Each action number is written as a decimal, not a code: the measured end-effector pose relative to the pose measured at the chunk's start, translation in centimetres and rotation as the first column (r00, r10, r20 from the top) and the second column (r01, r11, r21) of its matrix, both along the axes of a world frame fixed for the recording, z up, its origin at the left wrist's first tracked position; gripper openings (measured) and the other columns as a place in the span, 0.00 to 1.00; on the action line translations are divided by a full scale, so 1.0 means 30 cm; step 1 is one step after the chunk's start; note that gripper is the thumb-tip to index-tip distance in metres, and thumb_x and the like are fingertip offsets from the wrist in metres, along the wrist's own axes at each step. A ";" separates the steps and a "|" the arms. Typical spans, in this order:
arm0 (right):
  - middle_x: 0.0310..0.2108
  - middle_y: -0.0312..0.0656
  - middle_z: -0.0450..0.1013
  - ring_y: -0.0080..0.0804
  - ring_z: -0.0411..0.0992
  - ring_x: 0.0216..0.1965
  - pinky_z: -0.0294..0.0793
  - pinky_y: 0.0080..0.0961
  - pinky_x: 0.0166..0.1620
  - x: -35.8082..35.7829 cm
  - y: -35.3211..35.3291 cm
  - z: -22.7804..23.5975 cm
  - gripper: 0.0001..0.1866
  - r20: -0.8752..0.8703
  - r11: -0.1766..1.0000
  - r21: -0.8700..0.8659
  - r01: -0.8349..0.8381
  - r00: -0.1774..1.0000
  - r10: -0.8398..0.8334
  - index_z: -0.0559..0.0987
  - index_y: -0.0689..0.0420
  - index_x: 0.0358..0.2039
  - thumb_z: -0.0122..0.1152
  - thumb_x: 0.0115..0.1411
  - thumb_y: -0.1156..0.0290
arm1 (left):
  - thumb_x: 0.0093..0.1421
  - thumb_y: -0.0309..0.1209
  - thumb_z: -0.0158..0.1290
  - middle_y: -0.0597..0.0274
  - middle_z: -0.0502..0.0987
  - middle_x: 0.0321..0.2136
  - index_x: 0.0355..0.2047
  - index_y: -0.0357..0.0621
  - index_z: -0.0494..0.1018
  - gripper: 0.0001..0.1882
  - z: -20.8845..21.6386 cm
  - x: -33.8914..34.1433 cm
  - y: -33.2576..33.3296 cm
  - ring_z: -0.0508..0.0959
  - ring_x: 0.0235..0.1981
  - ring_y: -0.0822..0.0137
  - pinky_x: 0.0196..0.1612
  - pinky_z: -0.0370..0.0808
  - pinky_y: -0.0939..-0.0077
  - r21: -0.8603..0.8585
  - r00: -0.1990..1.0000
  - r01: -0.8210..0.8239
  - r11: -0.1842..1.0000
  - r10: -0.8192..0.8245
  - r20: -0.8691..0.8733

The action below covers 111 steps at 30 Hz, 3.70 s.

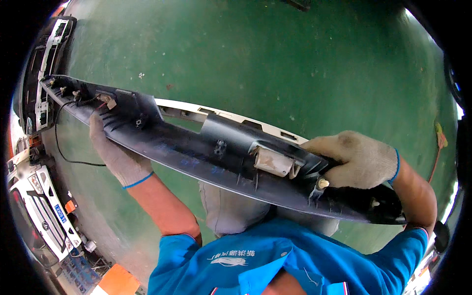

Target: The person sits on the floor and assembles a white car bumper by attaching a black trim piece. They use a screwdriver to secure fasteners and connect electrical wiring harnesses to the bumper assembly.

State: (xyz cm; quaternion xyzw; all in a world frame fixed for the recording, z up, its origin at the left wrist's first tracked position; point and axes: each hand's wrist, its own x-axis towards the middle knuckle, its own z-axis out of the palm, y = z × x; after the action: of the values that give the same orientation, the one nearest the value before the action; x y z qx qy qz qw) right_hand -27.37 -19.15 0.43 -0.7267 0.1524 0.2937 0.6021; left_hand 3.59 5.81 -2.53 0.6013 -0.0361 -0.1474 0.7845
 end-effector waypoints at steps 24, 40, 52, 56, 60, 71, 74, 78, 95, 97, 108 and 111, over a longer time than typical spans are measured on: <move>0.43 0.54 0.81 0.44 0.80 0.45 0.77 0.37 0.53 0.001 -0.167 0.028 0.28 -0.083 0.980 -0.199 0.014 0.996 -0.031 0.81 0.63 0.55 0.63 0.56 0.62 | 0.69 0.46 0.50 0.52 0.77 0.55 0.62 0.43 0.68 0.27 -0.030 -0.023 -0.084 0.78 0.55 0.51 0.59 0.77 0.44 -0.105 0.992 0.045 0.993 -0.057 -0.114; 0.41 0.53 0.81 0.46 0.79 0.43 0.76 0.40 0.50 -0.029 -0.229 -0.071 0.28 -0.215 0.944 -0.319 -0.080 0.977 0.010 0.82 0.61 0.52 0.61 0.61 0.50 | 0.61 0.40 0.54 0.52 0.79 0.53 0.58 0.44 0.71 0.26 -0.076 -0.015 -0.138 0.78 0.55 0.51 0.60 0.75 0.45 -0.179 0.985 0.155 0.972 -0.166 -0.050; 0.38 0.56 0.79 0.43 0.77 0.37 0.76 0.40 0.45 -0.170 -0.273 -0.181 0.27 -0.080 0.822 -0.566 0.067 0.987 -0.136 0.81 0.63 0.51 0.65 0.58 0.56 | 0.62 0.35 0.56 0.54 0.79 0.56 0.60 0.43 0.73 0.26 -0.083 -0.025 -0.254 0.78 0.58 0.51 0.64 0.73 0.46 -0.230 0.945 0.324 0.917 -0.327 0.027; 0.38 0.56 0.79 0.46 0.77 0.38 0.76 0.40 0.46 -0.146 -0.251 -0.245 0.26 -0.167 0.854 -0.517 0.057 0.972 -0.166 0.81 0.62 0.50 0.64 0.58 0.56 | 0.61 0.32 0.56 0.55 0.79 0.56 0.59 0.44 0.74 0.24 -0.197 -0.031 -0.222 0.78 0.58 0.53 0.64 0.72 0.49 -0.283 0.927 0.345 0.895 -0.372 -0.047; 0.39 0.58 0.78 0.45 0.79 0.40 0.76 0.39 0.47 -0.151 -0.245 -0.300 0.25 -0.101 0.821 -0.558 0.121 0.972 -0.212 0.80 0.63 0.51 0.62 0.60 0.57 | 0.61 0.34 0.56 0.54 0.79 0.55 0.58 0.44 0.74 0.24 -0.267 -0.029 -0.225 0.78 0.58 0.50 0.63 0.73 0.44 -0.241 0.925 0.324 0.915 -0.360 -0.122; 0.43 0.45 0.81 0.30 0.79 0.47 0.78 0.25 0.53 -0.409 -0.125 -0.305 0.20 0.378 0.603 -0.254 0.756 0.652 -0.658 0.81 0.64 0.54 0.64 0.60 0.75 | 0.62 0.32 0.57 0.64 0.83 0.45 0.46 0.47 0.78 0.13 -0.279 0.060 -0.267 0.82 0.47 0.61 0.51 0.80 0.59 -0.240 0.961 0.177 0.954 -0.221 -0.169; 0.43 0.45 0.81 0.30 0.79 0.46 0.77 0.25 0.52 -0.399 -0.080 -0.433 0.22 0.140 0.671 -0.285 0.684 0.723 -0.677 0.80 0.65 0.55 0.66 0.60 0.72 | 0.62 0.31 0.57 0.63 0.84 0.44 0.45 0.46 0.78 0.11 -0.304 0.054 -0.288 0.83 0.46 0.61 0.47 0.82 0.62 -0.249 0.956 0.175 0.953 -0.224 -0.188; 0.43 0.45 0.80 0.30 0.78 0.45 0.77 0.26 0.51 -0.384 -0.004 -0.595 0.27 0.048 0.681 -0.245 0.691 0.710 -0.703 0.77 0.66 0.58 0.67 0.59 0.69 | 0.63 0.31 0.56 0.62 0.83 0.45 0.41 0.49 0.78 0.07 -0.329 0.008 -0.321 0.82 0.47 0.61 0.39 0.79 0.67 -0.225 0.955 0.107 0.969 -0.163 -0.247; 0.65 0.43 0.72 0.43 0.71 0.64 0.72 0.48 0.65 -0.482 -0.064 -0.771 0.42 -0.103 -0.146 0.866 0.479 -0.115 -0.988 0.72 0.54 0.66 0.76 0.57 0.46 | 0.57 0.35 0.61 0.53 0.77 0.59 0.62 0.43 0.71 0.32 -0.422 -0.059 -0.256 0.74 0.63 0.47 0.68 0.68 0.39 -0.334 0.893 0.358 0.872 -0.425 -0.151; 0.65 0.44 0.72 0.44 0.70 0.65 0.70 0.50 0.68 -0.456 -0.063 -0.748 0.42 -0.086 -0.141 0.865 0.482 -0.135 -0.987 0.72 0.54 0.66 0.77 0.56 0.47 | 0.56 0.35 0.62 0.53 0.76 0.60 0.62 0.43 0.71 0.33 -0.413 -0.064 -0.246 0.74 0.63 0.47 0.68 0.69 0.39 -0.355 0.883 0.383 0.853 -0.451 -0.130; 0.66 0.41 0.71 0.44 0.69 0.66 0.67 0.48 0.70 -0.456 -0.088 -0.750 0.38 -0.109 -0.203 0.863 0.463 -0.221 -0.969 0.69 0.51 0.68 0.70 0.63 0.47 | 0.58 0.37 0.63 0.53 0.77 0.59 0.62 0.44 0.72 0.31 -0.404 -0.082 -0.239 0.75 0.61 0.49 0.68 0.68 0.45 -0.405 0.811 0.503 0.763 -0.579 -0.083; 0.67 0.43 0.70 0.43 0.67 0.68 0.64 0.47 0.71 -0.457 -0.081 -0.769 0.36 -0.134 -0.214 0.877 0.430 -0.210 -0.969 0.69 0.52 0.69 0.67 0.65 0.49 | 0.59 0.37 0.63 0.53 0.77 0.59 0.62 0.44 0.71 0.31 -0.402 -0.088 -0.224 0.75 0.62 0.49 0.68 0.68 0.46 -0.409 0.823 0.489 0.770 -0.562 -0.075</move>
State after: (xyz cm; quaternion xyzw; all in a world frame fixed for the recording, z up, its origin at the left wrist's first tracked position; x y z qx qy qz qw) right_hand -41.09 -21.58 -22.65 -0.1510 0.2485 -0.4731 0.8316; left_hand 0.94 -0.91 -14.59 0.3896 -0.1545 -0.4098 0.8102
